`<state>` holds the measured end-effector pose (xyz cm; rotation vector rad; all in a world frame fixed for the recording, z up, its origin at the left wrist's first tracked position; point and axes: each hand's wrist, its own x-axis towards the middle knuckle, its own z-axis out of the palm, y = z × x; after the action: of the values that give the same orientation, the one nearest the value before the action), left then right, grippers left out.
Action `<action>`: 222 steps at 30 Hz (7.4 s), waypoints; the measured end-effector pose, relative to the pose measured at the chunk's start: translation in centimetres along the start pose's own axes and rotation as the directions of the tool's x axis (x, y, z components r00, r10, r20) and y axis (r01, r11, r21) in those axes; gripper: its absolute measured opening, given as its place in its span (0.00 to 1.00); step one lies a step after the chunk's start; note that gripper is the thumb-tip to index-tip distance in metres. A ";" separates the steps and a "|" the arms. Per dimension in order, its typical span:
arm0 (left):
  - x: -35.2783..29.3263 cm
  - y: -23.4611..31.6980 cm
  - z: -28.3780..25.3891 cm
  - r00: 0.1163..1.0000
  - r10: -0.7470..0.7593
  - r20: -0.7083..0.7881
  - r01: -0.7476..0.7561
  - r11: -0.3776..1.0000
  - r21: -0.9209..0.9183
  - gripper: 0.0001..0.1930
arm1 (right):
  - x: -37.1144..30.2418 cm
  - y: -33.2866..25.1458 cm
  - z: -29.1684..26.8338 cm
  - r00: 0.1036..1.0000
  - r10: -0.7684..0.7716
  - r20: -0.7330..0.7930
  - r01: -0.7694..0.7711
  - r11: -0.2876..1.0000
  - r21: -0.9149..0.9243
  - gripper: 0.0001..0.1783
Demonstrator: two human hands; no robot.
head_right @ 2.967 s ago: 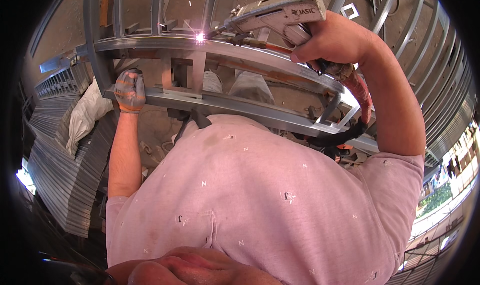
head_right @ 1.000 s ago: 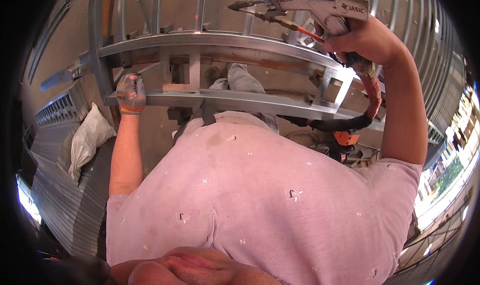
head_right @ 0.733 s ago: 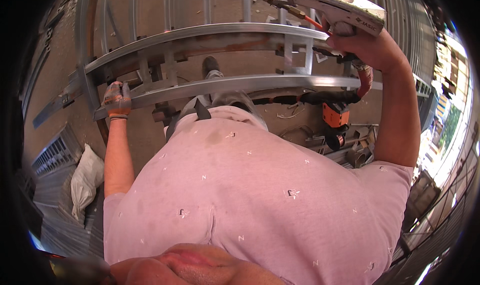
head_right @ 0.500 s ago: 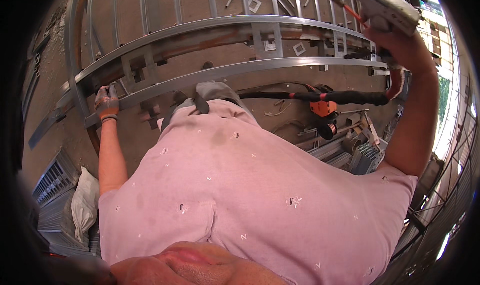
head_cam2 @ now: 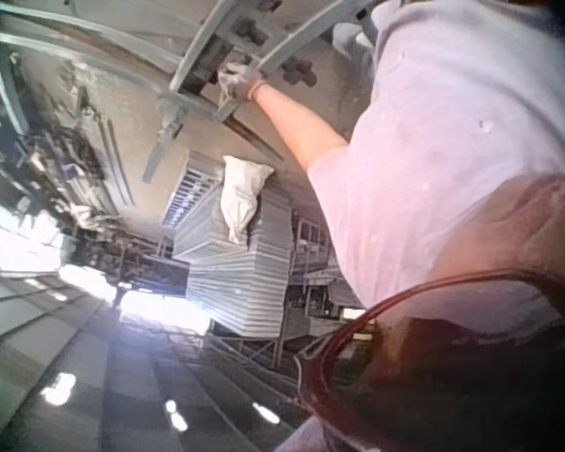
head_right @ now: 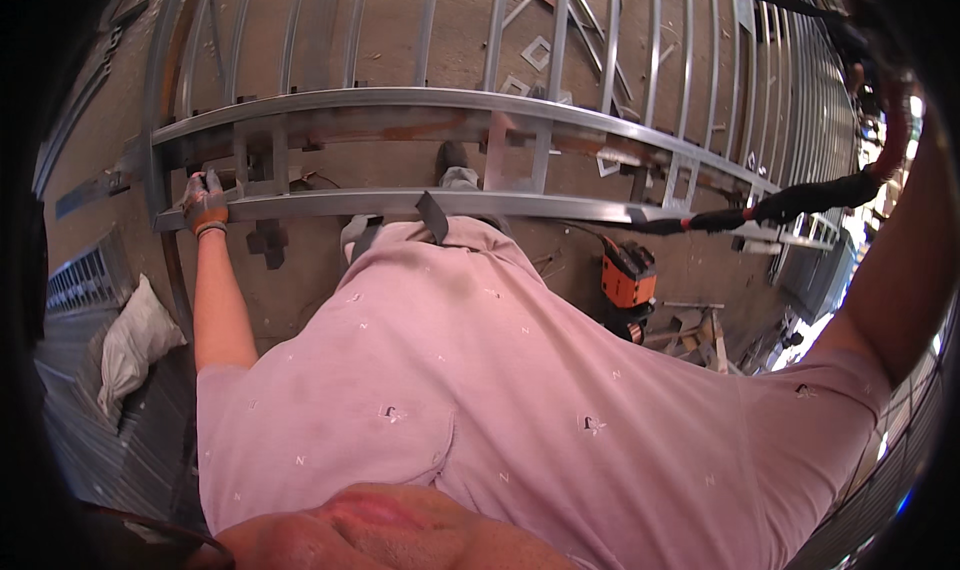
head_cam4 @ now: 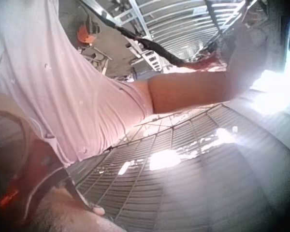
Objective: The person welds a metal frame structure using a handheld welding torch. They hold the frame with one hand while applying the weld with the other, creating sparks along the joints.
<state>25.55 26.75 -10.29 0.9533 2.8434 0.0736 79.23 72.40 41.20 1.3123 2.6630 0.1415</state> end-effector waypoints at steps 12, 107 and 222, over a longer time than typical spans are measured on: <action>-1.1 -3.0 -0.4 0.990 0.078 -0.116 -0.078 0.997 0.008 0.15 | 15.2 -13.2 24.2 0.657 -0.455 0.601 -0.085 0.747 0.659 0.20; -1.0 -5.3 -0.5 0.991 0.115 -0.075 -0.118 0.992 -0.041 0.14 | 16.9 -17.4 33.2 0.335 -0.669 0.664 -0.372 0.553 0.745 0.19; -1.2 -6.7 0.1 0.973 0.204 -0.107 -0.199 0.978 0.053 0.15 | 14.5 -18.5 32.9 0.401 -0.618 0.676 -0.298 0.610 0.734 0.21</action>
<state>22.52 20.71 -10.90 1.2843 2.8475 0.0923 62.54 73.02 4.37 0.7198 1.7201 -1.5307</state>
